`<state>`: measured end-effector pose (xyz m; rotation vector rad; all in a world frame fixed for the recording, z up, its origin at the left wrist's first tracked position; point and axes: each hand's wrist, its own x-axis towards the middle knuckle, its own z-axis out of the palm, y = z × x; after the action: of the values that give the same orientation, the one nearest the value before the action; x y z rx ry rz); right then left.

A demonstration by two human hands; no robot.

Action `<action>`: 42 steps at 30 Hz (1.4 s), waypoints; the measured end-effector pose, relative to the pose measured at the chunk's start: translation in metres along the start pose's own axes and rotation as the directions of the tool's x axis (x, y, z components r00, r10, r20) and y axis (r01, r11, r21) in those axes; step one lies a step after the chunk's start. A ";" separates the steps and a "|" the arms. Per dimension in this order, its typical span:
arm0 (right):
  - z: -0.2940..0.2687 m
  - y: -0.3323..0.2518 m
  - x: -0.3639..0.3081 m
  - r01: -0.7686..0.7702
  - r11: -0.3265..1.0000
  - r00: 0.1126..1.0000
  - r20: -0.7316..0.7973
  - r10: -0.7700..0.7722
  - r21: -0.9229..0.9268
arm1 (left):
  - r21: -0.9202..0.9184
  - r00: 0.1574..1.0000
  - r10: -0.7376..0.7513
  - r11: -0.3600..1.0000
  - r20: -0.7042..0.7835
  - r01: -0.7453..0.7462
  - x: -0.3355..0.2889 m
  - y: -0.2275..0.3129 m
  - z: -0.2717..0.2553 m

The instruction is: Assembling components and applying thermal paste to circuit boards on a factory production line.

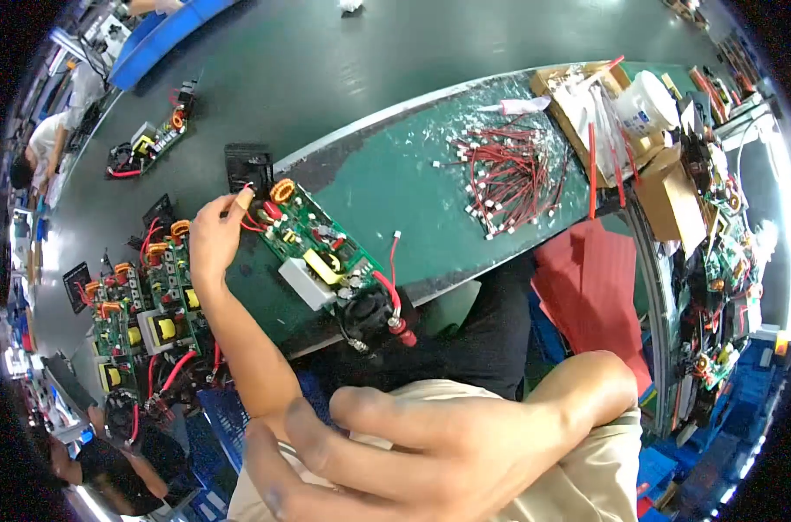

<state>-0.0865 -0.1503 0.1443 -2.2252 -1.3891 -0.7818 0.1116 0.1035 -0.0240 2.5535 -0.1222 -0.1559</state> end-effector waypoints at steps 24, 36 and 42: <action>0.117 -0.022 -0.118 -0.563 0.823 0.775 0.299 0.557 -0.074 | -0.172 0.540 0.606 0.742 0.584 -0.647 -0.033 0.080 -0.003; 0.046 0.032 -0.052 -0.327 0.861 0.771 0.418 0.481 -0.388 | -0.109 0.476 0.514 0.753 0.714 -0.649 -0.017 0.095 -0.034; -0.048 0.057 0.051 0.342 0.800 0.845 0.534 -0.033 -0.492 | -0.306 0.610 0.704 0.709 0.364 -0.635 -0.019 0.103 -0.096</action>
<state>-0.0292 -0.1690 0.2116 -2.9514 -1.8409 -0.7986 0.1004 0.0719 0.1141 2.0925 -1.2024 -0.4480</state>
